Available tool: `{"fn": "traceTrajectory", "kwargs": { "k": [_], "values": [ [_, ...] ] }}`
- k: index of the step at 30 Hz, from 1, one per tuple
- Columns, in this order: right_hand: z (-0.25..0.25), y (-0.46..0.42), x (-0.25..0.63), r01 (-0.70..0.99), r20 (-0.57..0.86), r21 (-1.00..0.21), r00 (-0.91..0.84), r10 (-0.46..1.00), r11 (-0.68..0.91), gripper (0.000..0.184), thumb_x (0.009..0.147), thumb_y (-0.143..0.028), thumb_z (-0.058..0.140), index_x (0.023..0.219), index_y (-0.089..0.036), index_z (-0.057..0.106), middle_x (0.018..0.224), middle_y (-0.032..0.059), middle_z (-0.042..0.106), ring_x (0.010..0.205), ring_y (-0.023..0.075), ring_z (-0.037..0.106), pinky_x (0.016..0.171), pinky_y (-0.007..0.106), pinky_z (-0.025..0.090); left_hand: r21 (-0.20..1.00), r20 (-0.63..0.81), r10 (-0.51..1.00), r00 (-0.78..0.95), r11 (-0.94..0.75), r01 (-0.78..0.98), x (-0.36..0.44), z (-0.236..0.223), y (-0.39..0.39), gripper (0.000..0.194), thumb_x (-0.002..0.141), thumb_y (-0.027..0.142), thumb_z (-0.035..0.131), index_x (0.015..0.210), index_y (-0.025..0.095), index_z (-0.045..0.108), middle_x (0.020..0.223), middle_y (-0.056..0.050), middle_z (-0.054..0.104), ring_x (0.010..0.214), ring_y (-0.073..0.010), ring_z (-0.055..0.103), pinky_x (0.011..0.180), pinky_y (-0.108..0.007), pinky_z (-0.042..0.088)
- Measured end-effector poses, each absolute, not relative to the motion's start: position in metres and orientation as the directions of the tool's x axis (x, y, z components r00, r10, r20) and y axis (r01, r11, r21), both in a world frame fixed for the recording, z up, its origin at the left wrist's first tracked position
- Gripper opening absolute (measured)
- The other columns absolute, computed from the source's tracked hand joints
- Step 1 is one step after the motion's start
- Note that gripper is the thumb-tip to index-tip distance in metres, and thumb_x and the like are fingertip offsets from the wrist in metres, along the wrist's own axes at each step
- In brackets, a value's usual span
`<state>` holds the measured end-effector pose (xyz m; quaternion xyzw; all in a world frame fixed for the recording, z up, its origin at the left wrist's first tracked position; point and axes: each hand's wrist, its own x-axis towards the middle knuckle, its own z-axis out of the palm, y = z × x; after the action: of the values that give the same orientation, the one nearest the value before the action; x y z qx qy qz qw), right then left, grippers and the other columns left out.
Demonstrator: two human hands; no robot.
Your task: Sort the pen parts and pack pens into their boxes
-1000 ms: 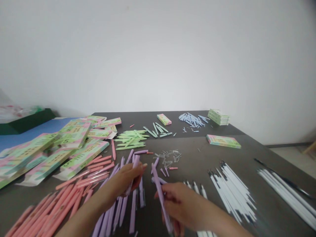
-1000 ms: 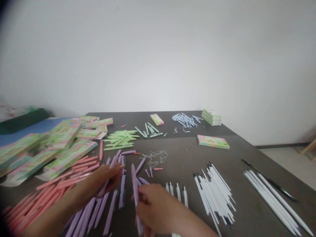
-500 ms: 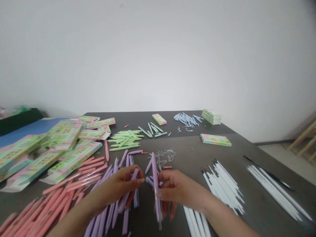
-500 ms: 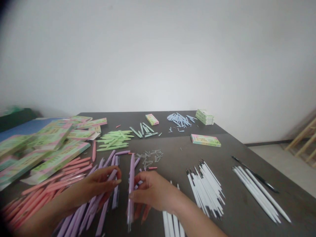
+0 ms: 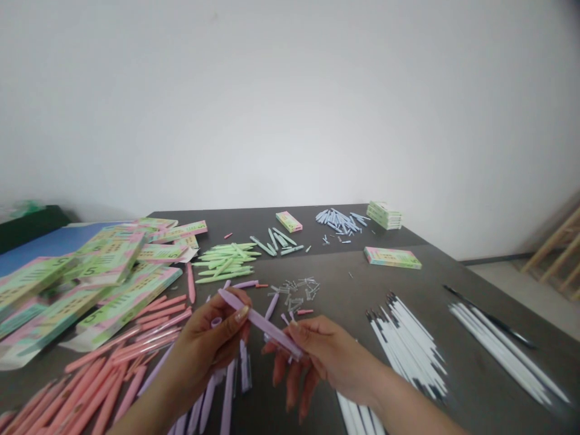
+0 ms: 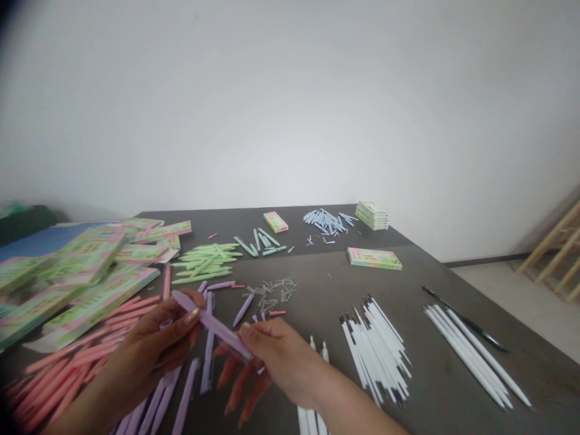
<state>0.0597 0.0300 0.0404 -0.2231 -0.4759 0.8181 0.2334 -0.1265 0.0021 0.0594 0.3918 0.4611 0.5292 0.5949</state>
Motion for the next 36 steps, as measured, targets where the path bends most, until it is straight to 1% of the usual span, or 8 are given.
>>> {"fn": "traceTrajectory", "kwargs": {
  "k": [4, 8, 16, 20, 25, 30, 34, 36],
  "values": [
    [0.044, 0.029, 0.062, -0.213, -0.116, -0.848, -0.818, 0.564, -0.485, 0.047, 0.081, -0.050, 0.049, 0.100, -0.007, 0.058, 0.065, 0.0076, 0.063, 0.041, 0.0114, 0.058, 0.037, 0.020, 0.045, 0.949, -0.089, 0.996, -0.010, 0.082, -0.305, -0.133, 0.060, 0.001, 0.021, 0.072, 0.035, 0.065, 0.082, 0.021, 0.053, 0.047, 0.010, 0.040, 0.035, -0.0002, 0.021, 0.036, -0.015, 0.012],
    [0.045, 0.027, 0.061, -0.185, -0.102, -0.895, -0.800, 0.591, -0.406, 0.047, 0.080, -0.050, 0.050, 0.099, -0.008, 0.060, 0.059, 0.0042, 0.061, 0.036, 0.0083, 0.054, 0.034, 0.016, 0.041, 0.959, -0.050, 0.992, -0.116, 0.015, -0.283, -0.130, 0.062, -0.002, 0.025, 0.066, 0.036, 0.069, 0.077, 0.019, 0.056, 0.047, 0.009, 0.040, 0.037, -0.0004, 0.025, 0.036, -0.014, 0.014],
    [0.043, 0.030, 0.058, 0.017, -0.034, -0.999, -0.619, 0.785, -0.030, 0.045, 0.082, -0.054, 0.044, 0.060, -0.014, 0.051, 0.046, -0.0049, 0.045, 0.030, 0.0039, 0.038, 0.030, 0.014, 0.027, 0.989, 0.046, 0.971, -0.234, -0.078, -0.129, -0.128, 0.065, -0.003, 0.023, 0.062, 0.034, 0.072, 0.068, 0.017, 0.058, 0.050, 0.007, 0.044, 0.040, -0.0021, 0.028, 0.037, -0.014, 0.019],
    [0.045, 0.028, 0.060, 0.159, 0.109, -0.958, -0.565, 0.818, 0.238, 0.035, 0.087, -0.041, 0.042, 0.071, -0.015, 0.059, 0.058, -0.0017, 0.050, 0.045, 0.0069, 0.046, 0.042, 0.017, 0.033, 0.993, 0.094, 0.973, -0.213, -0.107, -0.050, -0.128, 0.065, -0.004, 0.023, 0.063, 0.036, 0.070, 0.063, 0.016, 0.059, 0.047, 0.007, 0.042, 0.039, -0.0029, 0.027, 0.037, -0.017, 0.017],
    [0.045, 0.021, 0.060, 0.267, 0.316, -0.813, -0.543, 0.778, 0.517, 0.015, 0.080, -0.031, 0.056, 0.084, -0.018, 0.062, 0.069, -0.0002, 0.053, 0.061, 0.0109, 0.046, 0.055, 0.021, 0.032, 0.995, 0.098, 0.968, -0.232, -0.102, -0.006, -0.125, 0.068, -0.006, 0.021, 0.064, 0.034, 0.070, 0.063, 0.015, 0.059, 0.046, 0.005, 0.047, 0.040, -0.0034, 0.029, 0.038, -0.018, 0.016],
    [0.038, 0.021, 0.057, 0.209, 0.104, -0.936, -0.606, 0.788, 0.284, 0.036, 0.088, -0.038, 0.039, 0.068, -0.016, 0.059, 0.055, -0.0026, 0.045, 0.049, 0.0081, 0.039, 0.046, 0.020, 0.026, 0.995, 0.048, 0.986, -0.157, -0.060, -0.075, -0.124, 0.070, -0.007, 0.024, 0.064, 0.037, 0.069, 0.065, 0.015, 0.059, 0.043, 0.004, 0.049, 0.038, -0.0030, 0.026, 0.038, -0.018, 0.012],
    [0.037, 0.031, 0.059, -0.026, -0.006, -0.999, -0.535, 0.845, -0.023, 0.029, 0.081, -0.046, 0.052, 0.081, -0.017, 0.058, 0.049, -0.0068, 0.041, 0.037, 0.0047, 0.029, 0.036, 0.018, 0.020, 0.999, -0.007, 0.992, -0.129, 0.000, -0.055, -0.123, 0.071, -0.006, 0.024, 0.066, 0.038, 0.067, 0.067, 0.015, 0.060, 0.047, 0.002, 0.055, 0.035, -0.0021, 0.023, 0.037, -0.019, 0.011],
    [0.040, 0.038, 0.063, -0.184, -0.022, -0.977, -0.431, 0.902, -0.111, 0.025, 0.075, -0.041, 0.061, 0.086, -0.018, 0.057, 0.045, -0.0102, 0.035, 0.033, 0.0031, 0.023, 0.033, 0.017, 0.016, 0.998, -0.066, 0.996, -0.068, 0.065, -0.013, -0.122, 0.070, -0.004, 0.027, 0.071, 0.041, 0.062, 0.068, 0.014, 0.064, 0.040, 0.005, 0.045, 0.034, -0.0020, 0.019, 0.036, -0.019, 0.010]
  ]
}}
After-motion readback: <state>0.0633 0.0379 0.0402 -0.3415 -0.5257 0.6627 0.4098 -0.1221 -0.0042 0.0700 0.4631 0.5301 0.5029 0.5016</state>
